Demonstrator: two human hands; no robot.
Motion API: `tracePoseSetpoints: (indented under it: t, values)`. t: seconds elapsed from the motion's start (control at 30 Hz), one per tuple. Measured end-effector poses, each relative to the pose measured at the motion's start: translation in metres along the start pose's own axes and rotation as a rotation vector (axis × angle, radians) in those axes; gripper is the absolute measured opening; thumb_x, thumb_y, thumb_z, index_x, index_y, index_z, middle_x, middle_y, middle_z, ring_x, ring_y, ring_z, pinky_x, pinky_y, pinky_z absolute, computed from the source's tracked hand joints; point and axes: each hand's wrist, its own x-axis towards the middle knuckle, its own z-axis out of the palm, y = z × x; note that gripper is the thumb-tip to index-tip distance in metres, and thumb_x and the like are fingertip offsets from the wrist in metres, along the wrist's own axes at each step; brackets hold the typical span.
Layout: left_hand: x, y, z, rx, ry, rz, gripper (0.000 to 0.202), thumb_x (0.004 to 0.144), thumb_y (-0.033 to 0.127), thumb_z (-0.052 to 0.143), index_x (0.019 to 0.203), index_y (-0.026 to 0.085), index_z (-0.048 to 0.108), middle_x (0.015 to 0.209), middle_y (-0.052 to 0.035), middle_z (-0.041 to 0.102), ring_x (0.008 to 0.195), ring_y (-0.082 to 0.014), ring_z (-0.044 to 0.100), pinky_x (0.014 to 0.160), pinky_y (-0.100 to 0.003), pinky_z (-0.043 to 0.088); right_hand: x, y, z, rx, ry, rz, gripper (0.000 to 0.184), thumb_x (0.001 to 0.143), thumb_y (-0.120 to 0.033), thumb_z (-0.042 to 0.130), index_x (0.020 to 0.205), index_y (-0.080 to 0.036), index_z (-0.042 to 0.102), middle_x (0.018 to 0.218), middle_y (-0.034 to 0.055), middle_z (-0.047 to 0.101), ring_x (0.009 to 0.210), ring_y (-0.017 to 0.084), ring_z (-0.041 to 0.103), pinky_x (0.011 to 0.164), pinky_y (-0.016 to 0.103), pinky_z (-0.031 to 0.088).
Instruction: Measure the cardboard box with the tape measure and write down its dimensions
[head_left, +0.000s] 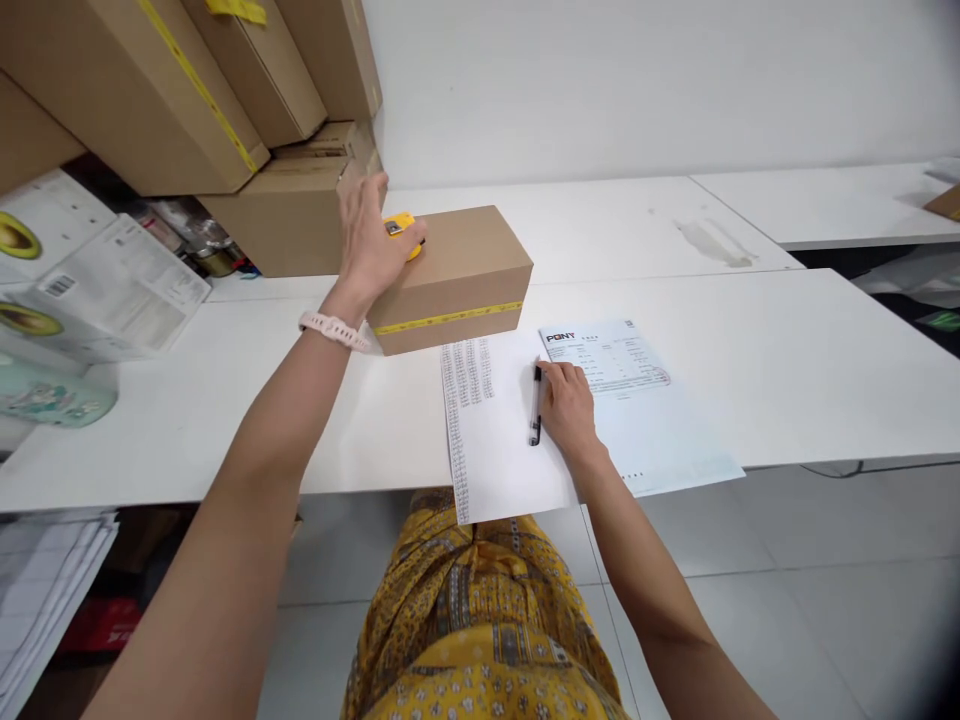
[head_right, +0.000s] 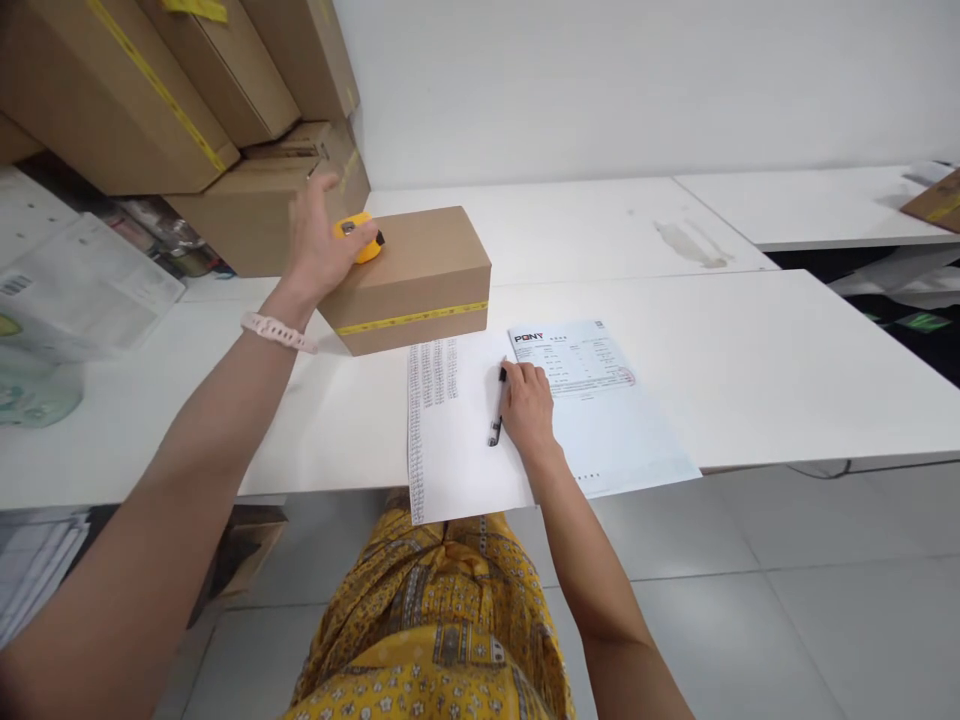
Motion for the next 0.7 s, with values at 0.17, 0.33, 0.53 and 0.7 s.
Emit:
tracePoseSetpoints:
  t: [0.17, 0.33, 0.53, 0.7]
  values:
    - [0.006, -0.011, 0.02, 0.013, -0.175, -0.133, 0.062, 0.072, 0.042, 0.081, 0.126, 0.018, 0.062, 0.137, -0.0109, 0.062, 0.139, -0.0357, 0.044, 0.117, -0.049, 0.033, 0.001, -0.001, -0.001, 0.049, -0.004, 0.016, 0.038, 0.097, -0.014, 0.035, 0.117, -0.016, 0.067, 0.103, 0.0169, 0.065, 0.094, 0.031, 0.052, 0.086, 0.047, 0.047]
    - [-0.027, 0.017, 0.009, -0.051, -0.028, -0.085, 0.056, 0.078, 0.047, 0.071, 0.123, 0.013, 0.064, 0.126, -0.0058, 0.067, 0.133, -0.023, 0.048, 0.112, -0.04, 0.034, 0.003, -0.002, -0.001, 0.09, 0.022, 0.039, 0.037, 0.098, -0.017, 0.035, 0.114, -0.016, 0.068, 0.101, 0.017, 0.067, 0.094, 0.03, 0.053, 0.087, 0.046, 0.046]
    - [-0.162, 0.087, -0.023, -0.548, -0.437, -0.16, 0.065, 0.076, 0.04, 0.076, 0.133, 0.024, 0.047, 0.108, -0.0047, 0.069, 0.093, -0.0217, 0.068, 0.082, -0.035, 0.054, 0.001, -0.028, -0.027, 0.404, 0.144, 0.158, 0.035, 0.101, -0.037, 0.041, 0.109, -0.019, 0.069, 0.103, 0.014, 0.071, 0.098, 0.028, 0.059, 0.091, 0.044, 0.047]
    - [-0.245, 0.094, -0.032, -0.633, -0.703, -0.291, 0.063, 0.078, 0.034, 0.076, 0.131, 0.027, 0.043, 0.114, -0.0072, 0.067, 0.1, -0.0243, 0.068, 0.088, -0.04, 0.054, -0.019, -0.071, -0.069, 1.059, -0.537, 0.278, 0.054, 0.101, -0.062, 0.039, 0.105, -0.02, 0.073, 0.099, 0.0092, 0.073, 0.09, 0.022, 0.066, 0.086, 0.039, 0.052]
